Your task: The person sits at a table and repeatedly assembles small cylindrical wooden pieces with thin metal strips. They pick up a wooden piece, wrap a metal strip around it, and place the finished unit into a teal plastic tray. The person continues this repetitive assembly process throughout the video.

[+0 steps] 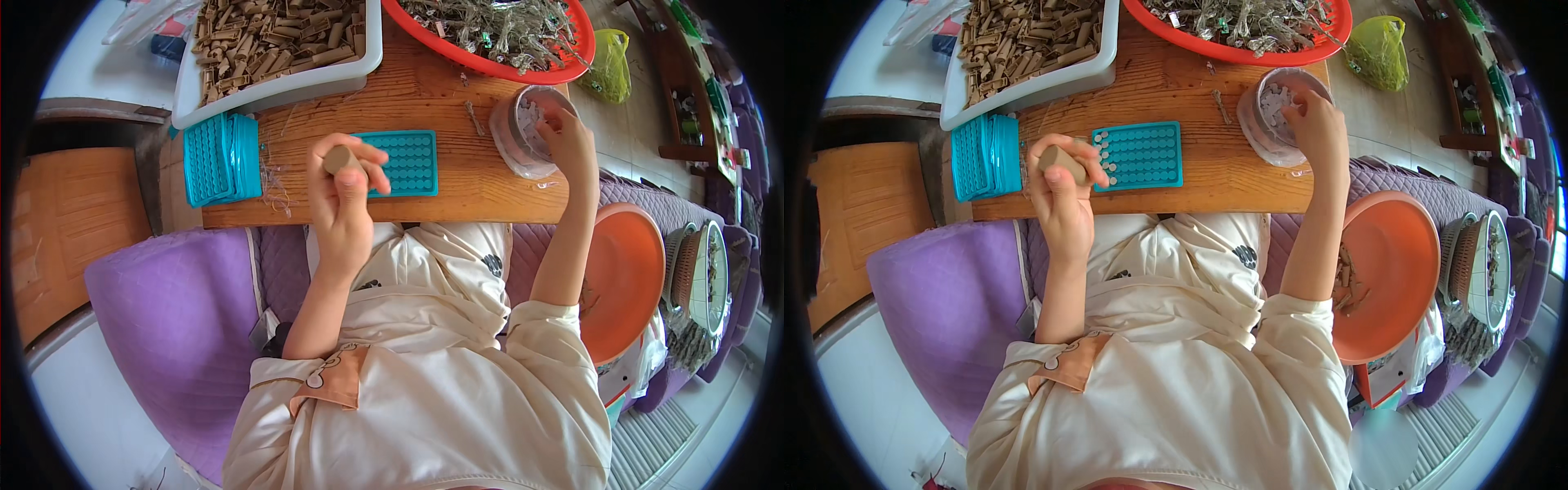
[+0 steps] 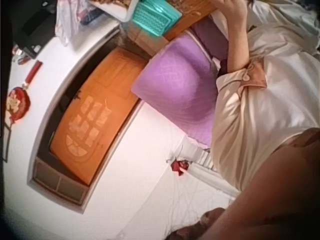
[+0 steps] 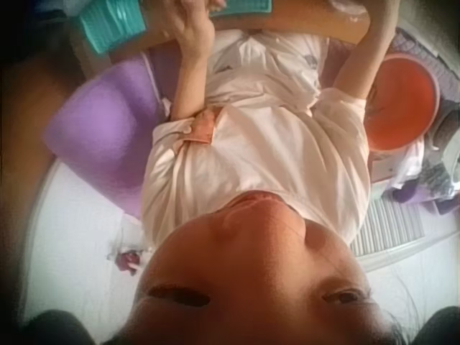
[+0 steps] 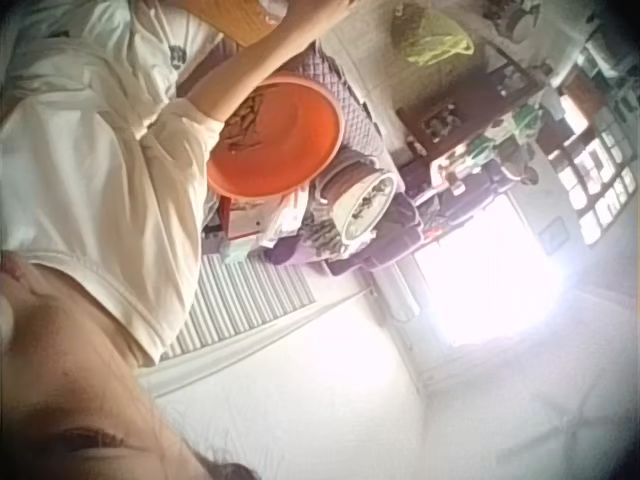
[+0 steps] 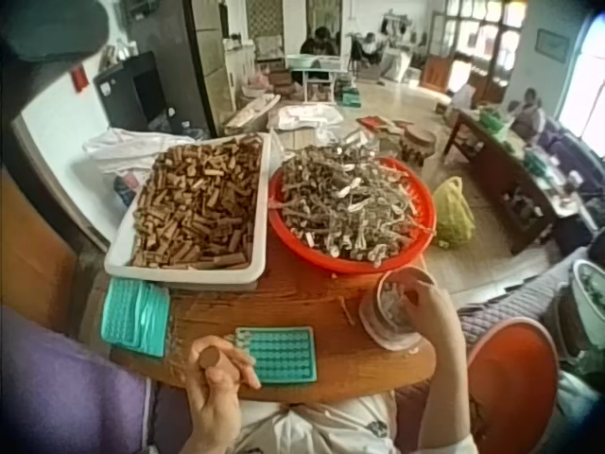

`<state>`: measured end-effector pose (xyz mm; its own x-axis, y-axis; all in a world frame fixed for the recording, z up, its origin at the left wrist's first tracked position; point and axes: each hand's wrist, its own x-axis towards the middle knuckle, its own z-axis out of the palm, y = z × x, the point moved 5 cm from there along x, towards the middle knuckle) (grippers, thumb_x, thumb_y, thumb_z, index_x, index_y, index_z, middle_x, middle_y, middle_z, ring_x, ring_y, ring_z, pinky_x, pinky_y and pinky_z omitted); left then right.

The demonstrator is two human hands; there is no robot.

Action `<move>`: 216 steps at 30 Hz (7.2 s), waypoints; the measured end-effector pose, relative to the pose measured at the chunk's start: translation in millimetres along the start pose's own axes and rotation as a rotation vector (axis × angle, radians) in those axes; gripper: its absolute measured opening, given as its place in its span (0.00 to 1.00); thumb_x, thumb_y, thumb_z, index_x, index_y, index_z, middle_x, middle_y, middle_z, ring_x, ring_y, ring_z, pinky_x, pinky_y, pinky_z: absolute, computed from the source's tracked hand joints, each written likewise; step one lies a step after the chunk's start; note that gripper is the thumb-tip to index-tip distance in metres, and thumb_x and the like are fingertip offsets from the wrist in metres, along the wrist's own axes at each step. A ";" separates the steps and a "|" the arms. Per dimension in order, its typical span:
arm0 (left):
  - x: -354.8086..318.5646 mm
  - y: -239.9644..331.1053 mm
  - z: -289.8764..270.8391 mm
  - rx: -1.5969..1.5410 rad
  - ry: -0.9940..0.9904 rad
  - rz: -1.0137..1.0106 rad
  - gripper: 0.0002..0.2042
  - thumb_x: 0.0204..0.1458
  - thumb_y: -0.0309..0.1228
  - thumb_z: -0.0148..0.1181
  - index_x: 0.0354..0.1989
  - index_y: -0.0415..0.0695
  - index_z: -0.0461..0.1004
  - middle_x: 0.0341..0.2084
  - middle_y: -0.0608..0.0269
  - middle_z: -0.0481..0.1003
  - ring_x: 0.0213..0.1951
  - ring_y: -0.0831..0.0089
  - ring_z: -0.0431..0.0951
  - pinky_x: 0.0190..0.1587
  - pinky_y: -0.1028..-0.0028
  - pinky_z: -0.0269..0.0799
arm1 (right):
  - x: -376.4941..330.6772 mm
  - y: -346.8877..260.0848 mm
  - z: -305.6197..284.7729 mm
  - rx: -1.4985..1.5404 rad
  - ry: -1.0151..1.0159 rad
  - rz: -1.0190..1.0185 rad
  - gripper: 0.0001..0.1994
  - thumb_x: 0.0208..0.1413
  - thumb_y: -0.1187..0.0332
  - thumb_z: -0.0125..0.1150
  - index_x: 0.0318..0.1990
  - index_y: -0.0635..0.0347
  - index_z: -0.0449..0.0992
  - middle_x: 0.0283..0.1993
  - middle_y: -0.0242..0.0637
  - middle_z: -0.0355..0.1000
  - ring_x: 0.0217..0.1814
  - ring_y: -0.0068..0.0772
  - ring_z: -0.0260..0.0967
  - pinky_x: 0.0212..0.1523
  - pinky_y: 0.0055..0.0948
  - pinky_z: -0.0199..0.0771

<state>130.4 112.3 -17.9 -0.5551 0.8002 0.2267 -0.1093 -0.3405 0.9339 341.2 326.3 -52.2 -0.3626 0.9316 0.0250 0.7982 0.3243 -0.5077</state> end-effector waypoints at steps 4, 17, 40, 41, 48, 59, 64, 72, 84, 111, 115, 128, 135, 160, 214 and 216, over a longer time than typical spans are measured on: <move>-5.9 1.4 9.5 0.143 -0.062 0.020 0.17 0.57 0.40 0.42 0.46 0.39 0.61 0.27 0.64 0.65 0.25 0.82 0.60 0.29 0.82 0.59 | 20.1 2.6 22.4 -0.231 -0.119 -0.068 0.10 0.42 0.68 0.58 0.35 0.59 0.75 0.32 0.47 0.72 0.37 0.46 0.69 0.38 0.37 0.67; -7.4 5.7 22.6 -0.031 -0.145 -0.263 0.17 0.55 0.36 0.47 0.49 0.39 0.61 0.39 0.60 0.68 0.42 0.75 0.70 0.28 0.81 0.70 | -38.4 -75.7 -48.7 0.167 0.406 -0.499 0.04 0.38 0.76 0.61 0.25 0.59 0.73 0.31 0.37 0.70 0.30 0.33 0.68 0.29 0.27 0.68; -20.5 -8.3 20.0 -0.255 -0.349 -0.630 0.21 0.54 0.43 0.46 0.50 0.40 0.62 0.24 0.68 0.70 0.32 0.77 0.77 0.15 0.86 0.65 | -99.0 -153.0 -15.9 0.499 -0.071 -0.794 0.06 0.40 0.79 0.60 0.25 0.63 0.68 0.34 0.37 0.70 0.29 0.33 0.69 0.26 0.25 0.70; -21.3 -9.5 18.7 -0.247 -0.332 -0.642 0.21 0.54 0.43 0.46 0.50 0.40 0.62 0.24 0.68 0.70 0.32 0.77 0.77 0.16 0.86 0.65 | -99.5 -153.2 -14.7 0.499 -0.074 -0.791 0.06 0.40 0.79 0.60 0.25 0.63 0.68 0.34 0.37 0.70 0.29 0.33 0.69 0.26 0.26 0.70; -25.2 -12.4 13.4 -0.267 -0.334 -0.647 0.23 0.54 0.45 0.46 0.51 0.40 0.61 0.31 0.64 0.72 0.32 0.75 0.77 0.16 0.86 0.65 | -103.8 -158.3 -12.5 0.487 -0.037 -0.803 0.06 0.40 0.80 0.60 0.26 0.63 0.69 0.32 0.36 0.69 0.27 0.33 0.68 0.25 0.27 0.69; -30.8 -13.2 5.4 -0.184 -0.271 -0.705 0.18 0.57 0.40 0.43 0.48 0.38 0.63 0.30 0.66 0.71 0.33 0.76 0.77 0.17 0.87 0.66 | -102.2 -158.5 12.6 0.494 -0.133 -0.755 0.05 0.41 0.79 0.57 0.26 0.62 0.67 0.34 0.35 0.68 0.27 0.36 0.68 0.25 0.29 0.69; -30.7 -22.7 5.9 -0.077 -0.270 -0.730 0.18 0.57 0.38 0.42 0.49 0.36 0.61 0.34 0.60 0.73 0.31 0.72 0.78 0.14 0.88 0.65 | -98.7 -142.2 33.8 0.568 -0.186 -0.682 0.05 0.41 0.80 0.57 0.26 0.63 0.67 0.33 0.36 0.68 0.29 0.36 0.68 0.27 0.29 0.69; -27.3 -29.6 6.2 -0.325 -0.269 -0.786 0.18 0.56 0.37 0.43 0.48 0.36 0.63 0.33 0.61 0.72 0.32 0.71 0.78 0.18 0.86 0.70 | -87.7 -138.1 34.7 0.703 -0.282 -0.606 0.06 0.40 0.82 0.55 0.28 0.65 0.67 0.35 0.41 0.67 0.31 0.38 0.67 0.30 0.28 0.70; -19.1 -32.6 11.5 -0.183 -0.260 -0.766 0.17 0.54 0.34 0.48 0.49 0.37 0.63 0.34 0.64 0.72 0.35 0.78 0.75 0.23 0.86 0.68 | -83.5 -130.8 33.8 0.583 -0.174 -0.733 0.09 0.40 0.80 0.57 0.32 0.63 0.67 0.40 0.42 0.64 0.39 0.37 0.65 0.33 0.29 0.69; -35.8 -20.6 75.1 0.794 -0.574 0.422 0.16 0.42 0.44 0.58 0.30 0.44 0.65 0.14 0.64 0.66 0.20 0.67 0.71 0.22 0.71 0.65 | -135.0 -58.2 -14.1 0.427 -0.115 -0.249 0.19 0.38 0.83 0.54 0.42 0.63 0.70 0.32 0.42 0.69 0.31 0.35 0.68 0.32 0.24 0.66; -17.7 -8.2 73.5 0.857 -0.577 0.351 0.17 0.45 0.45 0.55 0.36 0.45 0.66 0.14 0.65 0.68 0.19 0.67 0.72 0.22 0.70 0.68 | -145.4 25.0 -60.5 0.520 -0.022 0.178 0.14 0.42 0.83 0.49 0.39 0.68 0.70 0.32 0.39 0.70 0.38 0.31 0.69 0.39 0.24 0.68; 157.0 -38.8 51.1 1.124 -0.256 0.235 0.10 0.48 0.37 0.53 0.35 0.46 0.70 0.22 0.61 0.75 0.27 0.61 0.76 0.29 0.67 0.70 | -160.5 70.1 -57.6 -0.111 -0.308 0.226 0.15 0.45 0.76 0.49 0.44 0.63 0.69 0.39 0.49 0.69 0.39 0.49 0.68 0.41 0.37 0.66; 181.1 -58.9 61.8 1.263 -0.069 0.185 0.09 0.43 0.36 0.57 0.30 0.47 0.68 0.22 0.65 0.76 0.27 0.64 0.77 0.29 0.68 0.72 | -139.1 17.1 -53.2 0.009 -0.242 0.112 0.15 0.47 0.75 0.52 0.44 0.62 0.69 0.39 0.46 0.69 0.36 0.46 0.68 0.38 0.36 0.67; 214.9 -61.5 61.1 0.677 -0.449 -0.089 0.24 0.43 0.55 0.54 0.30 0.44 0.76 0.18 0.66 0.71 0.21 0.76 0.69 0.25 0.74 0.64 | -136.2 -19.0 -2.6 0.119 -0.263 -0.103 0.13 0.46 0.74 0.52 0.41 0.63 0.70 0.37 0.46 0.69 0.38 0.48 0.67 0.38 0.37 0.66; 86.4 -16.2 8.9 0.300 -0.283 -0.390 0.11 0.49 0.34 0.57 0.27 0.46 0.59 0.22 0.68 0.69 0.23 0.84 0.65 0.24 0.84 0.60 | -89.8 -121.0 9.0 0.899 0.315 -0.168 0.06 0.41 0.83 0.56 0.27 0.64 0.68 0.21 0.30 0.66 0.19 0.13 0.58 0.19 0.14 0.56; 49.7 -23.2 26.9 -0.046 -0.309 -0.434 0.10 0.49 0.33 0.56 0.34 0.44 0.63 0.27 0.66 0.69 0.27 0.85 0.65 0.28 0.84 0.63 | -93.8 -132.5 3.0 0.809 0.382 -0.329 0.06 0.40 0.83 0.57 0.28 0.64 0.68 0.20 0.31 0.65 0.18 0.14 0.58 0.18 0.14 0.56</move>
<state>127.5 173.2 -20.8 -0.1824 0.9781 -0.1003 -0.3150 0.0385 0.9483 268.0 195.4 10.1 -0.2136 0.8511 0.4795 0.0579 0.5010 -0.8635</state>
